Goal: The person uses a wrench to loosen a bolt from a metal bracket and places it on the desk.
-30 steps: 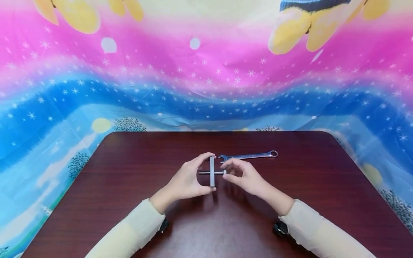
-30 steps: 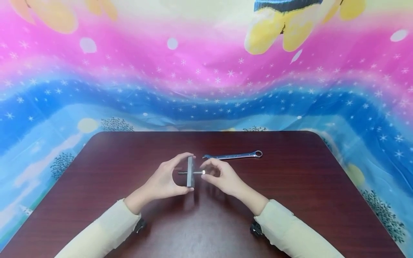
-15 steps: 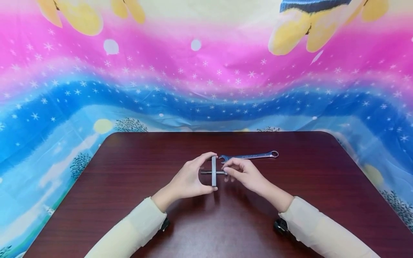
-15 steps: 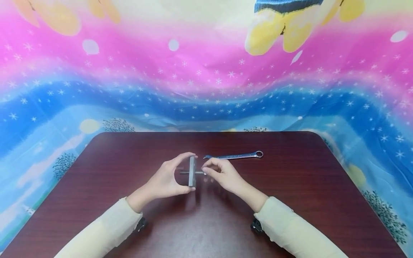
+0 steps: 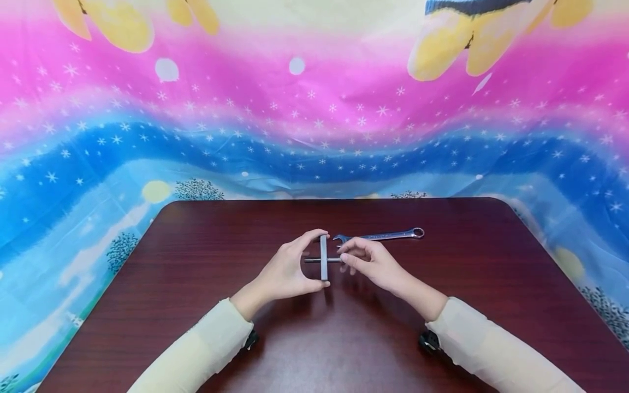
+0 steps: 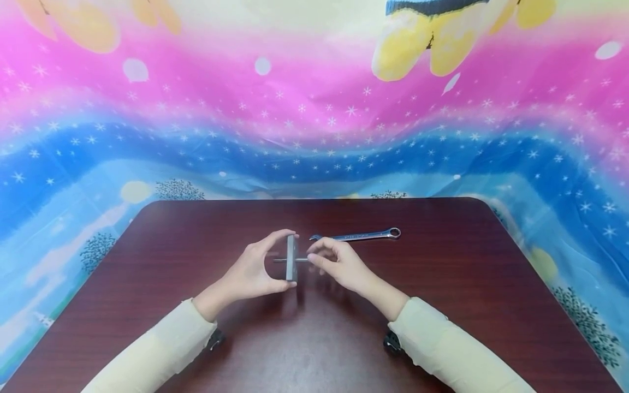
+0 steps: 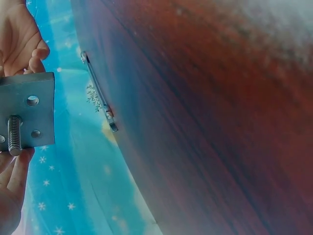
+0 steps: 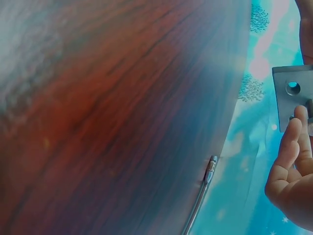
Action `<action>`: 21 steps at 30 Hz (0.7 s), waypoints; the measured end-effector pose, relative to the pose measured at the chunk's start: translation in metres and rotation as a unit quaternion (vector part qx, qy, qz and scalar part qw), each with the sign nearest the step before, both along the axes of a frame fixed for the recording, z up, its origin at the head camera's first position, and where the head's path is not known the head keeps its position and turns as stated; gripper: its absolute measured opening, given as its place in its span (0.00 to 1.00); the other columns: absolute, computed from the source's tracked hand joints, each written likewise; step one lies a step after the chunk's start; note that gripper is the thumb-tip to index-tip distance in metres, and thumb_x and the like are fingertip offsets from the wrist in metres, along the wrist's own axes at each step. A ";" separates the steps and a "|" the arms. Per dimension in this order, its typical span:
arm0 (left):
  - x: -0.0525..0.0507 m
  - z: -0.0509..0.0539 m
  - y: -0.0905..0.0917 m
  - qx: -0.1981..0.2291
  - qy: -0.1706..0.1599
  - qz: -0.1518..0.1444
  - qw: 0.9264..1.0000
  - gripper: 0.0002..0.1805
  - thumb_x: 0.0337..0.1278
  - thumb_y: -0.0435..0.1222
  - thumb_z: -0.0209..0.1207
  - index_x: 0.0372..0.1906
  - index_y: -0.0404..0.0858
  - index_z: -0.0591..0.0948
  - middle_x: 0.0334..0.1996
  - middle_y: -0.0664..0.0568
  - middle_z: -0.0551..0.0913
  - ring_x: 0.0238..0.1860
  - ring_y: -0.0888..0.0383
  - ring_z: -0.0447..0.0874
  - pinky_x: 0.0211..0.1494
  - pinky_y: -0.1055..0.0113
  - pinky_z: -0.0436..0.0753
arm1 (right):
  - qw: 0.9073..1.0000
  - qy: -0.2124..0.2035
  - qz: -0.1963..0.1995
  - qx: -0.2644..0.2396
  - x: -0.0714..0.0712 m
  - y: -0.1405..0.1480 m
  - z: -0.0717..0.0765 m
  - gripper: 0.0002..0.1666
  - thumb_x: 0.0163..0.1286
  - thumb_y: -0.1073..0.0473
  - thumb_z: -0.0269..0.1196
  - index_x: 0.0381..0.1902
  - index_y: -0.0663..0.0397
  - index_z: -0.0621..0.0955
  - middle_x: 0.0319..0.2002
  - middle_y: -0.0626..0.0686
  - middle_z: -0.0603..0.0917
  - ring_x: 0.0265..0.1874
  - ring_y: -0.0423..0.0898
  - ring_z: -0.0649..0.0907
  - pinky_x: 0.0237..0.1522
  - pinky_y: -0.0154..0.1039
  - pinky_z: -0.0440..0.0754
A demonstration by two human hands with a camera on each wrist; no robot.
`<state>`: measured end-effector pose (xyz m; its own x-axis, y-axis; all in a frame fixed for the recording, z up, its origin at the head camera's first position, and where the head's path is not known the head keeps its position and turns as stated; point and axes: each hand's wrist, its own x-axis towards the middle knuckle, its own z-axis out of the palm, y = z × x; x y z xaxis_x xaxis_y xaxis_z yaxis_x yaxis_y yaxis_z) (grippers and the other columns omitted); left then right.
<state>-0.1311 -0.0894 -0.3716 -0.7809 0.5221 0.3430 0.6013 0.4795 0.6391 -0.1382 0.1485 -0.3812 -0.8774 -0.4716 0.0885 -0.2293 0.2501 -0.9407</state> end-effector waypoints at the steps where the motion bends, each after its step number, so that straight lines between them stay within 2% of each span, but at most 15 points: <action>1: 0.000 0.000 0.000 -0.001 0.001 -0.001 1.000 0.50 0.36 0.42 0.80 0.69 0.47 0.66 0.60 0.56 0.79 0.53 0.60 0.81 0.55 0.57 0.85 | 1.000 -0.002 -0.001 0.002 0.000 0.000 0.000 0.12 0.75 0.61 0.58 0.50 0.64 0.79 0.35 0.65 0.87 0.31 0.56 0.85 0.39 0.47 0.87; 4: -0.001 -0.001 0.001 -0.004 0.003 -0.001 1.000 0.50 0.36 0.42 0.79 0.69 0.47 0.67 0.60 0.56 0.80 0.53 0.60 0.81 0.55 0.58 0.85 | 1.000 0.001 -0.007 0.008 -0.001 0.000 0.001 0.12 0.75 0.60 0.57 0.48 0.63 0.80 0.32 0.62 0.87 0.30 0.55 0.84 0.38 0.47 0.86; 7: -0.001 0.000 0.002 -0.006 0.007 -0.002 1.000 0.50 0.35 0.42 0.80 0.69 0.47 0.67 0.59 0.57 0.80 0.53 0.61 0.81 0.54 0.59 0.84 | 1.000 0.014 -0.010 0.008 -0.002 0.000 0.000 0.10 0.74 0.61 0.58 0.46 0.63 0.80 0.32 0.63 0.87 0.28 0.48 0.85 0.37 0.46 0.86; 10: -0.002 0.000 0.002 -0.003 0.007 -0.001 1.000 0.50 0.35 0.42 0.80 0.69 0.48 0.67 0.60 0.57 0.79 0.53 0.60 0.81 0.54 0.59 0.85 | 0.999 0.043 -0.020 0.012 -0.002 0.000 -0.001 0.10 0.69 0.65 0.63 0.47 0.63 0.80 0.37 0.64 0.86 0.30 0.42 0.83 0.37 0.39 0.85; 15: -0.003 -0.002 0.001 0.003 -0.003 0.001 1.000 0.50 0.36 0.41 0.80 0.69 0.49 0.66 0.61 0.57 0.78 0.55 0.55 0.82 0.55 0.57 0.85 | 0.996 0.078 -0.028 0.022 -0.001 -0.001 -0.003 0.19 0.61 0.68 0.69 0.50 0.62 0.80 0.47 0.64 0.84 0.34 0.41 0.81 0.35 0.33 0.80; 21: 0.000 -0.002 0.002 -0.003 -0.002 0.004 1.000 0.50 0.35 0.42 0.80 0.69 0.49 0.67 0.61 0.57 0.79 0.54 0.61 0.81 0.55 0.59 0.85 | 0.998 0.055 -0.013 0.012 -0.001 0.001 -0.008 0.16 0.65 0.65 0.66 0.50 0.65 0.80 0.41 0.63 0.85 0.34 0.41 0.83 0.37 0.35 0.83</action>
<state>-0.1315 -0.0879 -0.3737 -0.7857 0.5186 0.3371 0.5959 0.4882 0.6377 -0.1390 0.1497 -0.3894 -0.8747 -0.4522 0.1744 -0.3246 0.2792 -0.9037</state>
